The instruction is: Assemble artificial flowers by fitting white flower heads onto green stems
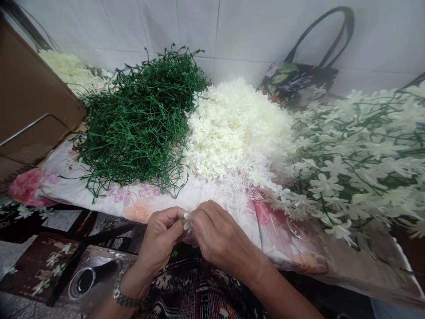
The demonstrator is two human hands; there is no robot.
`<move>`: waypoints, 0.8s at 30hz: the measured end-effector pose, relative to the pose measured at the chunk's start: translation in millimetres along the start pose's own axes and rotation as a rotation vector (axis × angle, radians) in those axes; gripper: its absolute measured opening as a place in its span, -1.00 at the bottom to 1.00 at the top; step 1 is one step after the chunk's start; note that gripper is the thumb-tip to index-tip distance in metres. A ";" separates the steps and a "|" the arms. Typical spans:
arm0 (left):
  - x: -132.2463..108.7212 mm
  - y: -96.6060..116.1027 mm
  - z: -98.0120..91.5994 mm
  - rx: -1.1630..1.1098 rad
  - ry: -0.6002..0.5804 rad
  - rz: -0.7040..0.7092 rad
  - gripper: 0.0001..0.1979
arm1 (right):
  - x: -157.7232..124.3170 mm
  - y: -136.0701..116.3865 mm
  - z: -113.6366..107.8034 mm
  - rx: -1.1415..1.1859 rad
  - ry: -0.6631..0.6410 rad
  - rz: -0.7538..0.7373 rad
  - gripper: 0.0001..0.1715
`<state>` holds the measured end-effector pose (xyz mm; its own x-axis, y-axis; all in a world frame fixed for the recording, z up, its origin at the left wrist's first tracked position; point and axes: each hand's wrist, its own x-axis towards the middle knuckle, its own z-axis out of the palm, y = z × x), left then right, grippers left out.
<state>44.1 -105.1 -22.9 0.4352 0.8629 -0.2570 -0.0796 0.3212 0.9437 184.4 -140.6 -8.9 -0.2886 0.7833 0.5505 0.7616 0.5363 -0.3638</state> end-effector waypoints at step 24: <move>-17.1 15.3 -22.0 -0.373 -0.114 0.251 -0.74 | -7.1 -14.8 -21.6 0.131 0.000 0.048 -0.74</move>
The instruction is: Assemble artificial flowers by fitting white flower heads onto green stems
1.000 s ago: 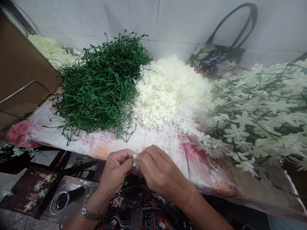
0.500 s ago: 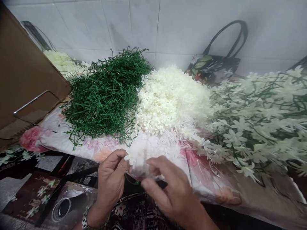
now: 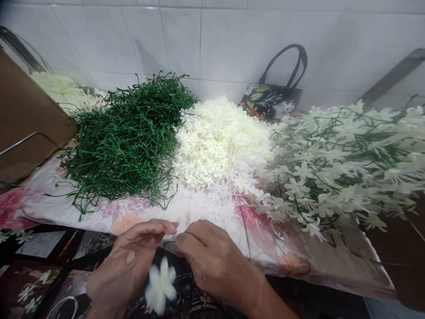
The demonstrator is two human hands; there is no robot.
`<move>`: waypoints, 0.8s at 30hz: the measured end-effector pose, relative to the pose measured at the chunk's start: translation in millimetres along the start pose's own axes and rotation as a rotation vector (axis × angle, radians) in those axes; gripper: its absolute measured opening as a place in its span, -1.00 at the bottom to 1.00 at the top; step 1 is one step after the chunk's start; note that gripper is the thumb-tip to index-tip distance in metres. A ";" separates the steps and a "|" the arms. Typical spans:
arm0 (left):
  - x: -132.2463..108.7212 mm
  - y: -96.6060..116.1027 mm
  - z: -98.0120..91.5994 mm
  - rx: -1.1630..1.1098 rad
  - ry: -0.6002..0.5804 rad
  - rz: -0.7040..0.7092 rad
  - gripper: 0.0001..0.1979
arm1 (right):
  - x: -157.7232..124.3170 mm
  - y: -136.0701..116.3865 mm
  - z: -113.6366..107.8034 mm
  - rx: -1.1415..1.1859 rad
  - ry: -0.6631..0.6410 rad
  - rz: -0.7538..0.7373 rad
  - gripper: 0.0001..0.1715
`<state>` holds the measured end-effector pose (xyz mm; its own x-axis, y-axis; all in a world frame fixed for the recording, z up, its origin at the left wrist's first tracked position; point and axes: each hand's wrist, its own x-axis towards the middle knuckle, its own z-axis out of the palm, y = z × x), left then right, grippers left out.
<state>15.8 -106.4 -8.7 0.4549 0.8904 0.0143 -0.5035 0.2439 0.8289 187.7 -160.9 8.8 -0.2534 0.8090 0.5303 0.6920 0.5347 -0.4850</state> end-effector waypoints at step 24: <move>16.6 -5.5 11.4 0.161 0.187 -0.280 -0.76 | -24.9 50.2 -16.6 -0.465 -0.035 0.320 -0.77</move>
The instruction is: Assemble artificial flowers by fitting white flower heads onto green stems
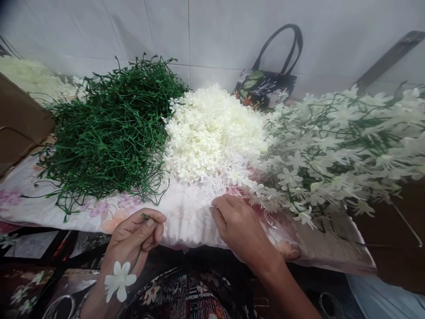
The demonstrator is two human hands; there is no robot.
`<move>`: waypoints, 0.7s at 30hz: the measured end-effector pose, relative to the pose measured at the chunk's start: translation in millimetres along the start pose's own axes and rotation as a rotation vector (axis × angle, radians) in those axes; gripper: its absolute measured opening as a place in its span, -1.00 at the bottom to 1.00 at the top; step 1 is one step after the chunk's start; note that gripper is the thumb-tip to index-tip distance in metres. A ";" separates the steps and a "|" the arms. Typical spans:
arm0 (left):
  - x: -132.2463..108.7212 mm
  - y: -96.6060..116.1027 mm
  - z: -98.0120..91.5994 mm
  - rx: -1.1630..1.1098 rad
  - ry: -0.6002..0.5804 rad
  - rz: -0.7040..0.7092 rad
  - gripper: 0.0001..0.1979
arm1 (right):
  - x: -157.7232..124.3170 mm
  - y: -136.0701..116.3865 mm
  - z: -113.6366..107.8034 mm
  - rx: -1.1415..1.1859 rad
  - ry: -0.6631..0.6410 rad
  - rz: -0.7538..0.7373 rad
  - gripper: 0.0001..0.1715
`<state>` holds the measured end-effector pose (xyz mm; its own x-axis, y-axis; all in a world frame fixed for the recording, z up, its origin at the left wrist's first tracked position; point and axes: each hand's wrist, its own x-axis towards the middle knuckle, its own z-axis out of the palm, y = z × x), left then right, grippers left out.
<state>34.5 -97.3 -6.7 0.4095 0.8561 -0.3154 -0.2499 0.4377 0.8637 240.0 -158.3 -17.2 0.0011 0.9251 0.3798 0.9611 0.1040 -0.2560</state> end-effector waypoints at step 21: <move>57.2 17.7 35.8 0.542 0.017 0.180 -0.92 | 15.3 -1.4 4.3 0.190 0.134 0.084 -0.82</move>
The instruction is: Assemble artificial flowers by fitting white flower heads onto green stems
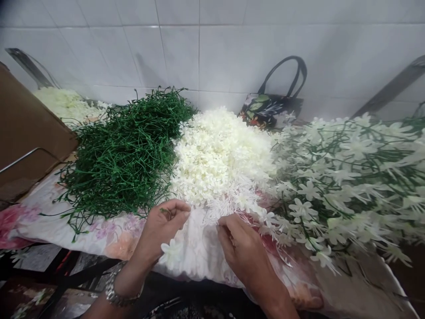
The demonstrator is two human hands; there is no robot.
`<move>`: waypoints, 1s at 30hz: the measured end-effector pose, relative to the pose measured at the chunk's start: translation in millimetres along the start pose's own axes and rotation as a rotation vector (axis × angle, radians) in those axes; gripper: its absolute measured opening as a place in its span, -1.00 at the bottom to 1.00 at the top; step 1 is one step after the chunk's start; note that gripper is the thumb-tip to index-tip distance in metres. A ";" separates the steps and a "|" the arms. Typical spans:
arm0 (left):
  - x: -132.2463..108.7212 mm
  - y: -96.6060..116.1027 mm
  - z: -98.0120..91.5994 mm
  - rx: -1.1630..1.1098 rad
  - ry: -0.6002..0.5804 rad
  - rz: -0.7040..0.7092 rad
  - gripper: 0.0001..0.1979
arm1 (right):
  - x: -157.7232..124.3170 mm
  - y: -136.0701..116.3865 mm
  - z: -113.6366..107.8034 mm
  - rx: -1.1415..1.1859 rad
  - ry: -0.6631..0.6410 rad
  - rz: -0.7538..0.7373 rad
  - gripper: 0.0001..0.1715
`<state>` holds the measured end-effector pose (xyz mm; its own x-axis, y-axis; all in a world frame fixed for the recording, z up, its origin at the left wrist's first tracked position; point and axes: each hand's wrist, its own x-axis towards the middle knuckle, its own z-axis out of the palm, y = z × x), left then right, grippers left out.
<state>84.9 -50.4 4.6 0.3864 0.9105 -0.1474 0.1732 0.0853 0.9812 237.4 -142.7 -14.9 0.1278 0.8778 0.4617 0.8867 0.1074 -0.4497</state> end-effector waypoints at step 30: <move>-23.0 -0.1 20.2 -0.295 0.136 -0.180 -0.82 | 1.1 -22.0 3.2 0.678 0.148 0.144 -0.91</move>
<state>94.2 -79.6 5.4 0.2461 0.9140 -0.3227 -0.0484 0.3441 0.9377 216.7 -142.7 -7.0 0.3248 0.8373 0.4398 0.3903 0.3049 -0.8687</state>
